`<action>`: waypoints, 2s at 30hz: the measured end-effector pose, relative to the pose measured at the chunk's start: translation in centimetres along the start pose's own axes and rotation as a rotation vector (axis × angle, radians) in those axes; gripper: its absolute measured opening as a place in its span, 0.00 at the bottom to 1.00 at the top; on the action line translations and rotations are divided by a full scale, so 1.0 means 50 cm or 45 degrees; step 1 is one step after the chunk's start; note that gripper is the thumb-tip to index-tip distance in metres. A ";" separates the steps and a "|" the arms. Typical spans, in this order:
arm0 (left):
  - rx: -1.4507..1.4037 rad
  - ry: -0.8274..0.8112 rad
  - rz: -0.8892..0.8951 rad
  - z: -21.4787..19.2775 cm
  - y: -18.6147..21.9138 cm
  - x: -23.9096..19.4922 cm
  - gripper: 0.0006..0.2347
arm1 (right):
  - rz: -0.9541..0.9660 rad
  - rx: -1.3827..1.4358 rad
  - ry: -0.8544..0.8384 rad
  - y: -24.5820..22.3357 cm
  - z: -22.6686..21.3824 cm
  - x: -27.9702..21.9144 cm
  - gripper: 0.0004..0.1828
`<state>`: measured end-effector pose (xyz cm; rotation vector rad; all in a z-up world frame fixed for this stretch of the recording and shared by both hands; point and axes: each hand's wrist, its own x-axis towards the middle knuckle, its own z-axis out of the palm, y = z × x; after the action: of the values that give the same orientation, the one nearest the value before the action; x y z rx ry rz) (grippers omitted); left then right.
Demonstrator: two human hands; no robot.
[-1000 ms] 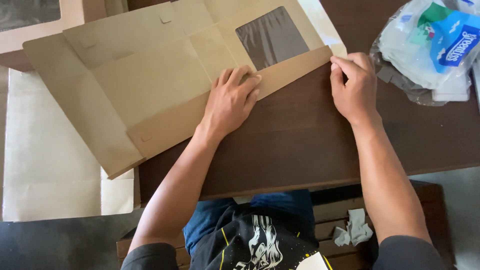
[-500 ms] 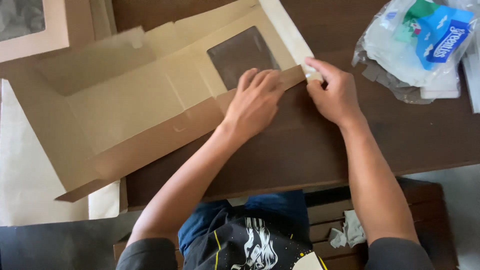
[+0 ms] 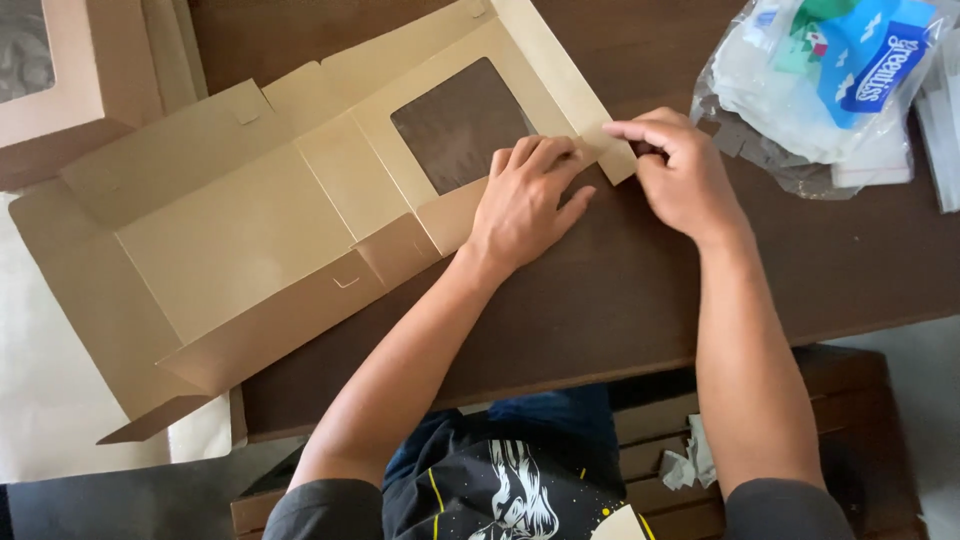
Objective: Assembling cardboard pastry boxes by folding along pre-scored lines and tucking in flaps.
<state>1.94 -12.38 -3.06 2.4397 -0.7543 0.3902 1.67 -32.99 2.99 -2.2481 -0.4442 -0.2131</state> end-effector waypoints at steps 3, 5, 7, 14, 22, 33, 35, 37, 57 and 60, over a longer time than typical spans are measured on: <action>0.013 -0.007 -0.016 -0.021 0.005 0.002 0.11 | 0.043 0.042 -0.080 -0.014 -0.017 -0.002 0.28; 0.029 0.011 -0.004 -0.025 0.001 0.003 0.10 | 0.053 0.040 -0.081 -0.015 -0.013 -0.002 0.25; 0.045 0.029 0.006 -0.017 -0.007 -0.001 0.09 | 0.062 0.039 -0.085 -0.011 -0.008 -0.002 0.23; 0.200 0.089 0.071 -0.013 0.003 -0.009 0.08 | 0.012 -0.107 0.007 0.031 0.019 -0.004 0.14; 0.171 0.044 0.114 -0.035 0.016 -0.007 0.08 | -0.034 -0.211 0.174 0.068 0.053 -0.006 0.17; 0.191 -0.077 0.039 -0.062 0.038 0.001 0.12 | -0.001 -0.254 0.302 0.052 0.064 0.000 0.21; 0.202 -0.098 0.028 -0.065 0.039 0.002 0.13 | -0.009 -0.270 0.309 0.056 0.064 0.000 0.20; 0.212 -0.119 0.018 -0.056 0.035 0.001 0.14 | -0.016 -0.286 0.317 0.053 0.058 0.000 0.20; 0.117 -0.126 -0.115 -0.013 0.017 0.029 0.22 | -0.053 -0.345 0.141 0.034 0.039 0.001 0.16; 0.072 -0.097 -0.085 -0.017 0.011 0.025 0.20 | -0.090 -0.363 0.151 0.052 0.044 0.001 0.20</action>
<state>2.54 -12.81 -1.60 2.5377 -0.7000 0.2979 2.74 -32.89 -0.21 -2.4823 -0.4533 -0.4700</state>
